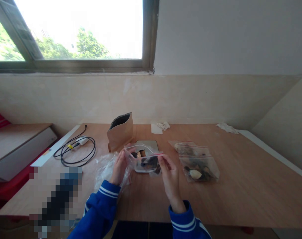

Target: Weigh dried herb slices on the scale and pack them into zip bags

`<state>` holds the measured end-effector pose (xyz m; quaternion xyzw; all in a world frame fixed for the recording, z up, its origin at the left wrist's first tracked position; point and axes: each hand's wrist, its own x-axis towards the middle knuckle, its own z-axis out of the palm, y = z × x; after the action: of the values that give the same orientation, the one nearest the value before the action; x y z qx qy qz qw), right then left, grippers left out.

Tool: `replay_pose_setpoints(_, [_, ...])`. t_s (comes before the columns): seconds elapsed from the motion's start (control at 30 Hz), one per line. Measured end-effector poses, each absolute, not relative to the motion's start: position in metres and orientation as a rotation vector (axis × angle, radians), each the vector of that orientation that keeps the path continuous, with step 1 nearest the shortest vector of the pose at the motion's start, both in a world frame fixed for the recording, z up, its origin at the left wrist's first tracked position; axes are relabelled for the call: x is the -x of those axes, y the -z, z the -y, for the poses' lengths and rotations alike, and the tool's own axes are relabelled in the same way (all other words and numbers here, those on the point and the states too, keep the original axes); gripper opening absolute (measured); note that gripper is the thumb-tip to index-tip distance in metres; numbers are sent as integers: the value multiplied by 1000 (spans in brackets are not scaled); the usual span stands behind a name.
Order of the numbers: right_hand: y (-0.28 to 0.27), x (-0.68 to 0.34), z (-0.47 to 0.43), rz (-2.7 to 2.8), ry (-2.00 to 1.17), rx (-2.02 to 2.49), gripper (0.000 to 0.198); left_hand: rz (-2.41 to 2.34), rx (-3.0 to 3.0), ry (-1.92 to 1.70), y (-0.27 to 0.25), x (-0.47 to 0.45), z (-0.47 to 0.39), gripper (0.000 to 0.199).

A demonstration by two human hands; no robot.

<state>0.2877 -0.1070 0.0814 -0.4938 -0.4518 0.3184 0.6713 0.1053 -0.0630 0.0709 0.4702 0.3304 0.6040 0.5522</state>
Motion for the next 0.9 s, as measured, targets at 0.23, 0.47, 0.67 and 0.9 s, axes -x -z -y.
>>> replay_pose_setpoints(0.23, [-83,-283,111,1411,-336,1187,29,-928,-1482,-1353,-90,-116,75,30])
replay_pose_setpoints(0.47, [-86,-289,114,1073,-407,1338,39,-1207,-1204,-1767,-92,-122,81,32])
replay_pose_setpoints(0.67, [-96,-284,117,1232,-356,1223,34,-1084,-1559,-1483,-93,-125,90,28])
replay_pose_setpoints(0.9, [-72,-294,107,881,-357,1333,45,-1284,-1302,-1749,-79,-131,82,32])
